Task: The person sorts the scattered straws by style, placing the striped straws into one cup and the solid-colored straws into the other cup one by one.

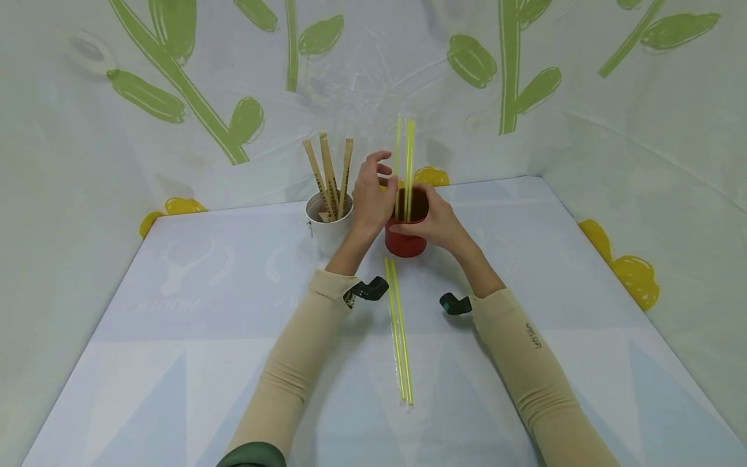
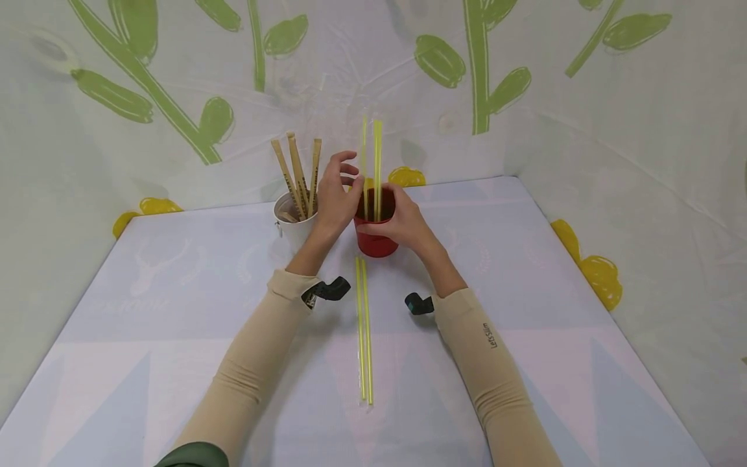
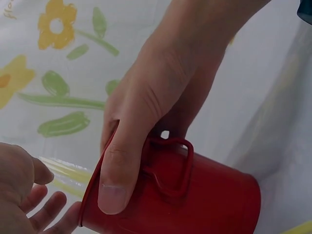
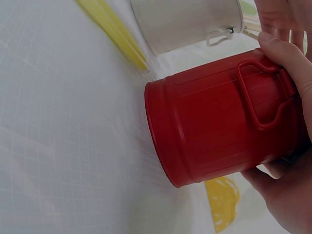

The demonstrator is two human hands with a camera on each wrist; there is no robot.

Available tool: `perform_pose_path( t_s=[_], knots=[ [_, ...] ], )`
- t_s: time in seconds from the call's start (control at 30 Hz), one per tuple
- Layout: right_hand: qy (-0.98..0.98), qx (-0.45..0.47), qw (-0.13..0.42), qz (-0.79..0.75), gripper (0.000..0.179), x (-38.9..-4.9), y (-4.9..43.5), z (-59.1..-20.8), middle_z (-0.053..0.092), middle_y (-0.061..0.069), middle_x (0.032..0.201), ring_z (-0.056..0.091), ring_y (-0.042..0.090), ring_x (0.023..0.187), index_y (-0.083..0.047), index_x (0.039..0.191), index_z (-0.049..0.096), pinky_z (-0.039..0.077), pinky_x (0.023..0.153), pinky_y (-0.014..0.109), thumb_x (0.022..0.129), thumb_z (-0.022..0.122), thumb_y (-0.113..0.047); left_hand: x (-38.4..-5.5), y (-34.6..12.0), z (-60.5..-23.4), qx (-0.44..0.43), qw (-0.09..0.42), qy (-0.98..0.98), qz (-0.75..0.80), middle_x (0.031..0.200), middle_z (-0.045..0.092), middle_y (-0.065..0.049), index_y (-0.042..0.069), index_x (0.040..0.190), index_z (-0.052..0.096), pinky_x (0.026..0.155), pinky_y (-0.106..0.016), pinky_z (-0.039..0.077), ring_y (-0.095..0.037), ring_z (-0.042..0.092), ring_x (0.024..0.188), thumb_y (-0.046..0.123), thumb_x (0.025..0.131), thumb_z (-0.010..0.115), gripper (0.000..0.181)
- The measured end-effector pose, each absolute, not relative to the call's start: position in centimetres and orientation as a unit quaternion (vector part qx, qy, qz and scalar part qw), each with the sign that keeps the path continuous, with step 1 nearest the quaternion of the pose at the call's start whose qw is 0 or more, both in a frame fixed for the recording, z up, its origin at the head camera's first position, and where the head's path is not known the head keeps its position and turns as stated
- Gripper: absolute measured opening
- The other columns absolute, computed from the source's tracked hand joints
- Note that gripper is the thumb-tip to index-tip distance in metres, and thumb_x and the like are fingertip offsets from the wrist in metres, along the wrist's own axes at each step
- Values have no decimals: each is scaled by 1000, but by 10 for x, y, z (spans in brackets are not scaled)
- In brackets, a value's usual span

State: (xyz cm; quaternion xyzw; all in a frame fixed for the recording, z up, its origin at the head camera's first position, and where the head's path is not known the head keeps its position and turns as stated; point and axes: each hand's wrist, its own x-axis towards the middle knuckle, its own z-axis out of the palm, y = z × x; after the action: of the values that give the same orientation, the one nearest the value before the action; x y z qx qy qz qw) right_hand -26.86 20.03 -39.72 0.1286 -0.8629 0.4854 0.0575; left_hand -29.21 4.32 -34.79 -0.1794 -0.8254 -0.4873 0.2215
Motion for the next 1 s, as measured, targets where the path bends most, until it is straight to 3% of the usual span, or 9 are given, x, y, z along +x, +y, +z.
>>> perform_pose_path(
  t_s=[0.53, 1.0],
  knots=[
    [-864, 130, 63, 482, 85, -270, 201, -400, 50, 0, 137, 49, 19, 125, -22, 141, 35, 49, 102, 45, 74, 86, -36, -264, 29, -362, -237, 223, -795, -512, 104, 62, -12, 7, 130, 52, 71, -30, 58, -22, 66, 86, 11, 94, 63, 38],
    [-860, 134, 65, 487, 84, -271, 200, -401, 52, 2, 136, 51, 20, 122, -20, 140, 36, 50, 101, 44, 75, 85, -36, -248, 6, -377, -281, 232, -807, -464, 104, 61, -16, 3, 129, 54, 65, -33, 58, -24, 67, 85, 13, 91, 66, 41]
  ],
)
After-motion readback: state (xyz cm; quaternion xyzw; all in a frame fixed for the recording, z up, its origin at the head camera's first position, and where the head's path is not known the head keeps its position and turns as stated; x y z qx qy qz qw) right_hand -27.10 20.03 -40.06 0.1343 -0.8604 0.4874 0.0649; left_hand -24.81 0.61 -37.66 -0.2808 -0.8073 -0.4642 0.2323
